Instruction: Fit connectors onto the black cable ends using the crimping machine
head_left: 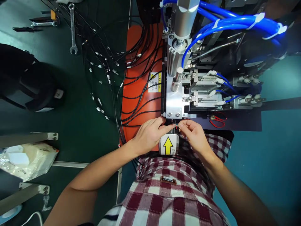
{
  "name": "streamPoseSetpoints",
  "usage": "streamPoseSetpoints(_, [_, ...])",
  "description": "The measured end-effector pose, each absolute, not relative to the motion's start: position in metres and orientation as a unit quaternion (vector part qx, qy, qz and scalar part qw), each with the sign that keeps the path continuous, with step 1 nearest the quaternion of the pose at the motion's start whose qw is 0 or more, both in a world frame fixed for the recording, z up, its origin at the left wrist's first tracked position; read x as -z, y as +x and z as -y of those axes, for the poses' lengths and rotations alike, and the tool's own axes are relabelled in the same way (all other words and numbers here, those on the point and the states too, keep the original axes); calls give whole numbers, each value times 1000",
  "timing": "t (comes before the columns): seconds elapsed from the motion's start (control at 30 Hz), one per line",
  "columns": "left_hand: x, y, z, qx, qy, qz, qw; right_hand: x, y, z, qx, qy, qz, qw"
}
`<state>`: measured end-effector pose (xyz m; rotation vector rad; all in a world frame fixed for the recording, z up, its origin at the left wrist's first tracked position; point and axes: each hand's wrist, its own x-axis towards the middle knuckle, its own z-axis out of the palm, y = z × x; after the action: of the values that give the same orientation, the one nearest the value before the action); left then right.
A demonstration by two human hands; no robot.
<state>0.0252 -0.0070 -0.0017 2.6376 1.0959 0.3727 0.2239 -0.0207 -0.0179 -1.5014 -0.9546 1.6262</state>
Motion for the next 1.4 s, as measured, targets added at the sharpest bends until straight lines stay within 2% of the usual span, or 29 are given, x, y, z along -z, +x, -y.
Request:
streamPoseSetpoints(0.53, [3,24,8,-132,909,-380,106,30,216,33,-569,-576,400,429])
streamPoseSetpoints(0.93, [1,28,8,-146,916,-372,40,21,215,31,-591,-593,381,393])
streamPoseSetpoints(1.13, [2,27,8,-144,920,-364,26,22,216,35,-523,-618,447,381])
streamPoseSetpoints(1.4, [3,27,7,-143,921,-360,29,19,221,27,-578,-601,426,351])
